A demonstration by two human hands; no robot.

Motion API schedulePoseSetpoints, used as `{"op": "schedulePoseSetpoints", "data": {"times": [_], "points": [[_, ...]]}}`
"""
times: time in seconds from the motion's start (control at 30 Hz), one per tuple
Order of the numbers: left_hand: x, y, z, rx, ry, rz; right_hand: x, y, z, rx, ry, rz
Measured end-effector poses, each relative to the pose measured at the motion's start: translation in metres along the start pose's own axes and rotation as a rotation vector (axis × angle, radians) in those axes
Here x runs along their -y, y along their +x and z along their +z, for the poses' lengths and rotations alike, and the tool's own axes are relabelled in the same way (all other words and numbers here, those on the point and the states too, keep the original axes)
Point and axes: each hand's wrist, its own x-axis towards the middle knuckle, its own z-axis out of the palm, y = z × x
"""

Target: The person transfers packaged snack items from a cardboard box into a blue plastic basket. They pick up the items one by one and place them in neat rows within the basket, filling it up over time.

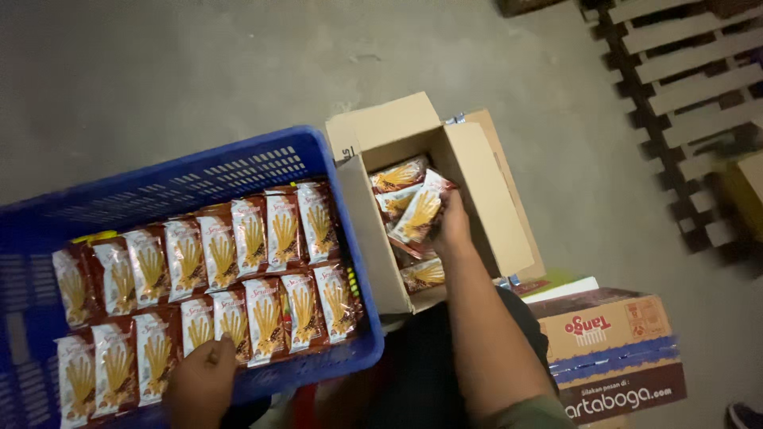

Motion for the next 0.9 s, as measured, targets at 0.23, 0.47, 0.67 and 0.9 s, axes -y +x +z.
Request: {"op": "schedulePoseSetpoints", "data": {"times": [0.23,0.47,0.67,0.9], "points": [[-0.005,-0.002,-0.009,0.010,0.060,0.007,0.034,-0.095,0.009,0.310,0.000,0.018],[0.033,0.000,0.026,-0.215,-0.225,0.297,-0.022,-0.173,0.000,0.468,-0.339,-0.173],[0.055,-0.022,0.059,-0.167,-0.847,0.852,-0.070,-0.261,0.015,0.546,-0.449,-0.099],[0.056,-0.076,0.036,0.157,-1.147,0.747,-0.099,-0.279,0.018,0.617,-0.495,-0.032]]}}
